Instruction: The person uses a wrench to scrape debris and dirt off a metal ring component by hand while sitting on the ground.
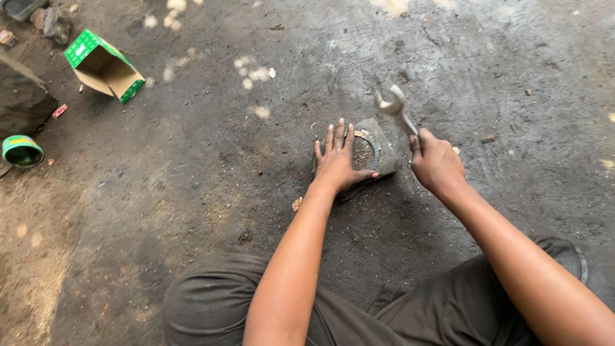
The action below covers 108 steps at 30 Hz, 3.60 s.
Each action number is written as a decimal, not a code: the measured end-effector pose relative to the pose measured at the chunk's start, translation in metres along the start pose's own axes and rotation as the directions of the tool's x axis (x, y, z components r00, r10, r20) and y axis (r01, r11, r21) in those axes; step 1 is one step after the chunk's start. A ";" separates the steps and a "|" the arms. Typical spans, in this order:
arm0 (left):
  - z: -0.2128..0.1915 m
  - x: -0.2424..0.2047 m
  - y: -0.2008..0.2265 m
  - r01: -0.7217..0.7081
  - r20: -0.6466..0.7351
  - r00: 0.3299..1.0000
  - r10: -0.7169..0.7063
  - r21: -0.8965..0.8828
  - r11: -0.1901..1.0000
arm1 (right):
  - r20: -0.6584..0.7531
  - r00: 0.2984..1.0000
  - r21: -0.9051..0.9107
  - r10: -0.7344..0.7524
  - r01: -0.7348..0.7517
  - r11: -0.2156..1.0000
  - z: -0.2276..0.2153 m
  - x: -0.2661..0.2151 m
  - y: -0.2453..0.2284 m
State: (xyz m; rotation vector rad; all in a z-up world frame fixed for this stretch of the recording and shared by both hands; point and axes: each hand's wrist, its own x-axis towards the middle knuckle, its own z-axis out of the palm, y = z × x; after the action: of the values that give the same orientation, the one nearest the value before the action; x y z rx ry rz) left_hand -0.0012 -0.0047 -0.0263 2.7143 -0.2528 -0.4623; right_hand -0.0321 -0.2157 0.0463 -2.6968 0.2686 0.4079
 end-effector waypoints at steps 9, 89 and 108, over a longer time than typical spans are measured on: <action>0.003 0.000 -0.002 0.008 0.009 1.000 -0.008 -0.007 1.000 | -0.113 0.992 0.184 -0.054 0.074 0.980 -0.014 -0.014 -0.013; 0.015 0.001 -0.007 -0.032 -0.036 0.999 0.031 -0.032 0.999 | -0.092 0.976 -0.221 -0.197 0.173 0.960 0.028 -0.014 0.008; 0.013 0.005 -0.011 -0.043 -0.062 0.997 0.040 -0.053 0.998 | -0.077 0.995 0.235 -0.057 0.074 0.969 -0.006 -0.030 -0.013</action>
State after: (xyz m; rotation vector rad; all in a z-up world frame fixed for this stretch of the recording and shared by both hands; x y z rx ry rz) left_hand -0.0001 -0.0002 -0.0435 2.6598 -0.2755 -0.3686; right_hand -0.0560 -0.2025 0.0657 -2.4794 0.2317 0.2448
